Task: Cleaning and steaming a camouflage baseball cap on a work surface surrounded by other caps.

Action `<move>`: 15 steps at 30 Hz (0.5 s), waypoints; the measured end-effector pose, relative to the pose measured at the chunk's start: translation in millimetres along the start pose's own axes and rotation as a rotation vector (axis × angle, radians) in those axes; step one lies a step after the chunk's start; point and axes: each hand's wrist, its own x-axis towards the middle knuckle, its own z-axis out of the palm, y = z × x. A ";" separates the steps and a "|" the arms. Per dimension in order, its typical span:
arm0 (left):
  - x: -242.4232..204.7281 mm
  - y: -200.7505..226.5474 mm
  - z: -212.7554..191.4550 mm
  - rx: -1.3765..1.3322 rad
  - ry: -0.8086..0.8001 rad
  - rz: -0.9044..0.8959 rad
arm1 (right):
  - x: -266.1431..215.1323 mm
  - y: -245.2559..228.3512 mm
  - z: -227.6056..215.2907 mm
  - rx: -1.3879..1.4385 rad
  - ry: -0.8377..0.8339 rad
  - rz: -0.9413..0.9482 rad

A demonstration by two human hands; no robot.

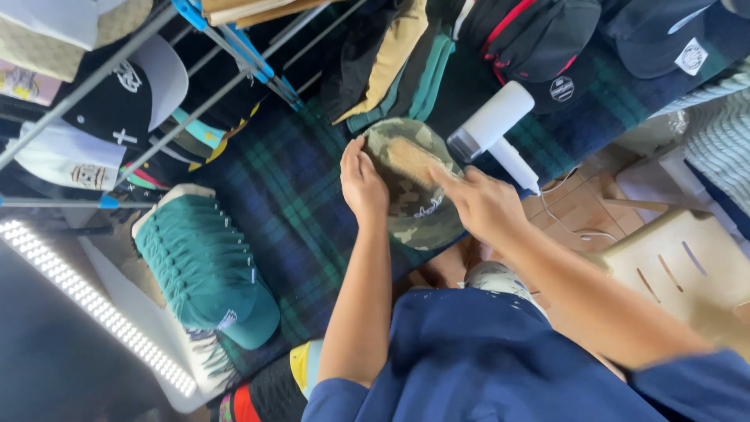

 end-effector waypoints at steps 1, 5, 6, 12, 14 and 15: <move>-5.5 5.4 -8.0 0.009 0.003 -0.010 | 28.0 -9.4 -11.7 0.007 -0.011 -0.003; -11.3 28.3 -24.1 -0.219 -0.057 -0.327 | 112.0 -16.2 -24.4 -0.004 -0.166 0.091; -9.4 33.2 -27.6 -0.258 -0.075 -0.367 | 123.7 -12.5 -18.7 0.007 -0.118 0.063; -7.0 46.6 -43.8 -0.501 -0.128 -0.498 | 123.3 24.2 7.5 -0.243 -0.121 -0.075; -15.7 45.6 -51.0 -0.556 -0.132 -0.516 | 117.8 15.3 0.2 -0.257 -0.078 -0.131; -18.1 46.7 -52.6 -0.607 -0.141 -0.537 | 116.5 12.8 -4.7 -0.269 -0.037 -0.180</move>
